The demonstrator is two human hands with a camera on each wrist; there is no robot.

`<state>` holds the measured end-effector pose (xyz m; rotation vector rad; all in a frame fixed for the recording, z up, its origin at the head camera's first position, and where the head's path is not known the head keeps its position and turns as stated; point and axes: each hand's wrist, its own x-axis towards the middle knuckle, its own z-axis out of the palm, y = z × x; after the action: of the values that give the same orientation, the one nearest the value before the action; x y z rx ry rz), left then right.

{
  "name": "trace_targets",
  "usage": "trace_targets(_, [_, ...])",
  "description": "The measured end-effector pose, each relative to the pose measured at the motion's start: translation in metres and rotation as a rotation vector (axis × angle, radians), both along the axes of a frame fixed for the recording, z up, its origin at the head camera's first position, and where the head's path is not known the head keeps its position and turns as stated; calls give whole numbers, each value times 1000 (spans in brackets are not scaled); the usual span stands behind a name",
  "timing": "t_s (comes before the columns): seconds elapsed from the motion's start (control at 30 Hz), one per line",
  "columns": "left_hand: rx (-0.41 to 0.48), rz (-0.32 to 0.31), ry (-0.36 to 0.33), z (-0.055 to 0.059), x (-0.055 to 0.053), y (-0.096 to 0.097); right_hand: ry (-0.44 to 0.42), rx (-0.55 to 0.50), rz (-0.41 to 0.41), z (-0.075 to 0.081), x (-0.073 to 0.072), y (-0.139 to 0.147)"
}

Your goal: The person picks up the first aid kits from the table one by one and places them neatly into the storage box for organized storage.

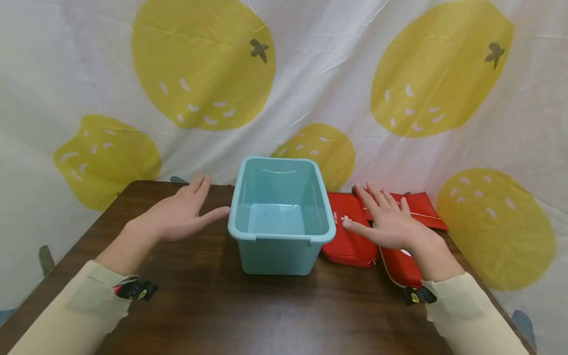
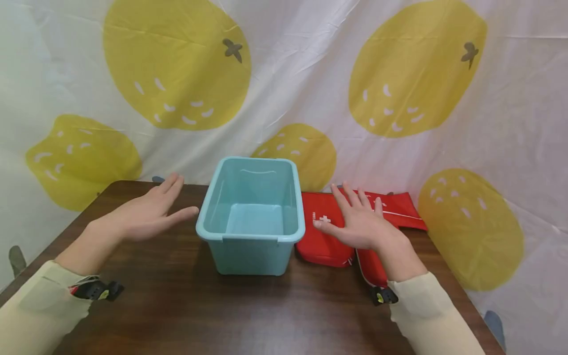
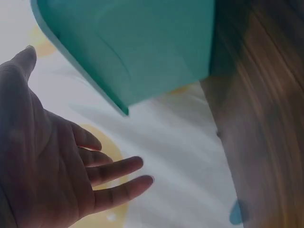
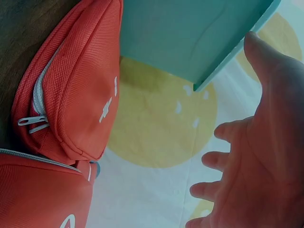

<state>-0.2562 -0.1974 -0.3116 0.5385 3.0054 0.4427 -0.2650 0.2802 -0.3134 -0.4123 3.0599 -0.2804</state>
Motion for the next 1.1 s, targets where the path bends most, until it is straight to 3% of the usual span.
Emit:
trace_targets(0.3, [60,-84,8,6,5,42,-6,7,-10,1,2,2])
trace_targets(0.57, [35,-77,8,7,9,72,-13,1,-12,-1,3,3])
trace_targets(1.1, [28,-50,9,-2,12,80,-7,13,-6,-5,2,3])
